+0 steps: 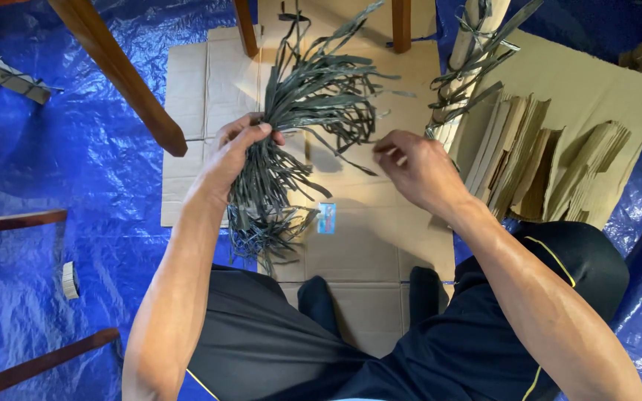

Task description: Gathering and tying bundles of dark plastic strips to a central vertical post.

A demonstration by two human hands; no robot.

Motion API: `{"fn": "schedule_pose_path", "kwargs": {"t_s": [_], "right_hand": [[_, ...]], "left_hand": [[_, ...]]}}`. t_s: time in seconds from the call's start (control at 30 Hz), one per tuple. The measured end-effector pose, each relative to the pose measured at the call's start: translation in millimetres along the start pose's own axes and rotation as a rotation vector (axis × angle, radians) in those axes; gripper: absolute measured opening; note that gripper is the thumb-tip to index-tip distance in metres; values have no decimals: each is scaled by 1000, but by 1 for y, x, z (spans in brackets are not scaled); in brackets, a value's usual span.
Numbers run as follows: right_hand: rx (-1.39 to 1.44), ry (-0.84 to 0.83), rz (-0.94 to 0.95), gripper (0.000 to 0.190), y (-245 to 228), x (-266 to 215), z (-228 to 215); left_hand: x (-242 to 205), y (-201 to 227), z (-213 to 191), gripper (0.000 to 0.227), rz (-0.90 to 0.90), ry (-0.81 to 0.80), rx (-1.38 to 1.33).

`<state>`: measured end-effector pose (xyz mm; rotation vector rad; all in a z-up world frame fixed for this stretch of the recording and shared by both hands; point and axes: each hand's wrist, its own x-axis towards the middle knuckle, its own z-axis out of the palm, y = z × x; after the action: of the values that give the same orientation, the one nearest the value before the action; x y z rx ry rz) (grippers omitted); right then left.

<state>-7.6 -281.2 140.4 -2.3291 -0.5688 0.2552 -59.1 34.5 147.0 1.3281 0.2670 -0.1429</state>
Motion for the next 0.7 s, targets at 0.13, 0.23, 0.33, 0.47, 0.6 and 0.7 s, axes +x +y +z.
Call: {"fn": "schedule_pose_path", "kwargs": {"t_s": [0.13,0.23,0.33,0.47,0.6,0.7], "right_hand": [[215,-91,-83,27,-7,-2,5],[302,-98,-160,34,-14,-4,8],[388,-138,-86,35,-14,-4,11],[553,-211,46,27,1,-2,14],[311,-112,92,26,6,1,2],[279,-43,80,25,18,2,-3]], "left_hand": [[-2,-1,18,27,-7,-26,-64],[-3,-3,25,27,-16,-70,-70],[2,-9,27,26,-19,-111,-50],[14,-19,22,29,-62,-63,26],[38,-52,8,34,-13,-90,225],[40,-56,11,33,-41,-145,436]]}}
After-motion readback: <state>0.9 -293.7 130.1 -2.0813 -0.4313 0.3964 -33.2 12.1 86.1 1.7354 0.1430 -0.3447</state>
